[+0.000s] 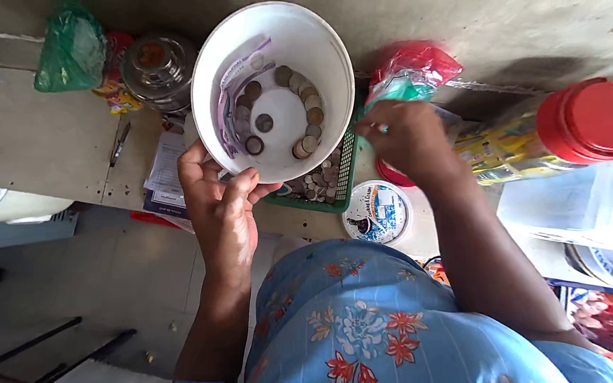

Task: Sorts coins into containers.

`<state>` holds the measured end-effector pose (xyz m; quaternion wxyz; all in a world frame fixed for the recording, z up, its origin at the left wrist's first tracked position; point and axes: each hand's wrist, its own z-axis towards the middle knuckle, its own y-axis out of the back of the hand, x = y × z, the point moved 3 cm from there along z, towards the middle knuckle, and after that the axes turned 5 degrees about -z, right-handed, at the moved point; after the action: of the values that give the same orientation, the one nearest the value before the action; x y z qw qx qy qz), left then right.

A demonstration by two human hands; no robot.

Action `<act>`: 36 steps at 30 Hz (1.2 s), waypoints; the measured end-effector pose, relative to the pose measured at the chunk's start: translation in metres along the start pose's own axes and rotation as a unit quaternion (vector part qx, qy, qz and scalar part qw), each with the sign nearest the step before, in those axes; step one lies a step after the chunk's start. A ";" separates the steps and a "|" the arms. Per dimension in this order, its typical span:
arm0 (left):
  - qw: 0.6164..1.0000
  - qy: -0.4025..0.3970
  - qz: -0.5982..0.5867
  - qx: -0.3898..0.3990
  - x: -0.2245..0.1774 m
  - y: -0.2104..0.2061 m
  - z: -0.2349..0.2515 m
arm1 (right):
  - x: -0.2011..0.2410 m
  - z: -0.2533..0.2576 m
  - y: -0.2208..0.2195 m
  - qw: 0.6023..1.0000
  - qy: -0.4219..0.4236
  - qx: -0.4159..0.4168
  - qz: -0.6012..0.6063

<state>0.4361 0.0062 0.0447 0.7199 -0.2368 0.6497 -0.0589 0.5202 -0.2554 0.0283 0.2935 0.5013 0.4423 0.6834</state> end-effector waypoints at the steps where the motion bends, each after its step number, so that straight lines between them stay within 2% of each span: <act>1: 1.000 -0.005 0.008 0.002 0.002 -0.002 0.001 | 0.002 -0.004 0.019 0.997 0.002 -0.067 0.026; 3: 1.000 -0.006 0.019 0.008 0.006 -0.006 0.001 | 0.010 -0.010 0.046 0.973 0.032 -0.196 0.120; 4: 1.000 -0.001 0.023 0.014 0.008 -0.007 0.000 | 0.016 -0.011 0.053 0.957 0.059 -0.227 0.168; 6: 0.999 0.019 0.027 0.027 0.011 -0.007 -0.003 | 0.027 -0.011 0.057 0.949 0.110 -0.212 0.206; 8: 0.998 0.050 0.035 0.031 0.010 -0.005 -0.010 | 0.026 -0.008 0.052 0.952 0.112 -0.181 0.219; 11: 0.991 0.095 0.095 0.028 0.004 0.017 -0.033 | -0.004 -0.001 0.034 0.932 0.020 -0.197 0.304; 12: 0.987 0.106 0.121 0.029 0.001 0.028 -0.045 | -0.012 0.001 0.023 0.937 -0.023 -0.172 0.304; 14: 0.980 0.122 0.155 0.033 -0.009 0.051 -0.068 | -0.012 0.005 -0.009 0.964 -0.072 -0.048 0.253; 17: 0.968 0.174 0.183 -0.004 -0.025 0.082 -0.102 | 0.006 0.012 -0.080 0.973 -0.031 0.137 0.185; 19: 0.948 0.226 0.217 -0.062 -0.031 0.097 -0.121 | 0.011 0.020 -0.124 0.972 -0.004 0.192 0.138; 22: 0.922 0.265 0.246 -0.142 -0.022 0.115 -0.138 | 0.015 0.033 -0.160 0.959 -0.023 0.267 0.091; 28: 0.921 0.253 0.195 -0.222 0.034 0.126 -0.149 | 0.019 0.038 -0.177 0.949 -0.059 0.304 0.052; 32: 0.927 0.255 0.136 -0.238 0.059 0.126 -0.149 | 0.019 0.043 -0.176 0.939 -0.076 0.330 0.053; 36: 0.929 0.261 0.121 -0.233 0.067 0.131 -0.146 | 0.017 0.047 -0.172 0.940 -0.088 0.324 0.064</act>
<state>0.2766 0.0563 -0.0770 0.4511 -0.2933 0.8340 0.1220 0.5521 -0.1516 -0.1144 0.1086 0.6548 0.5790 0.4735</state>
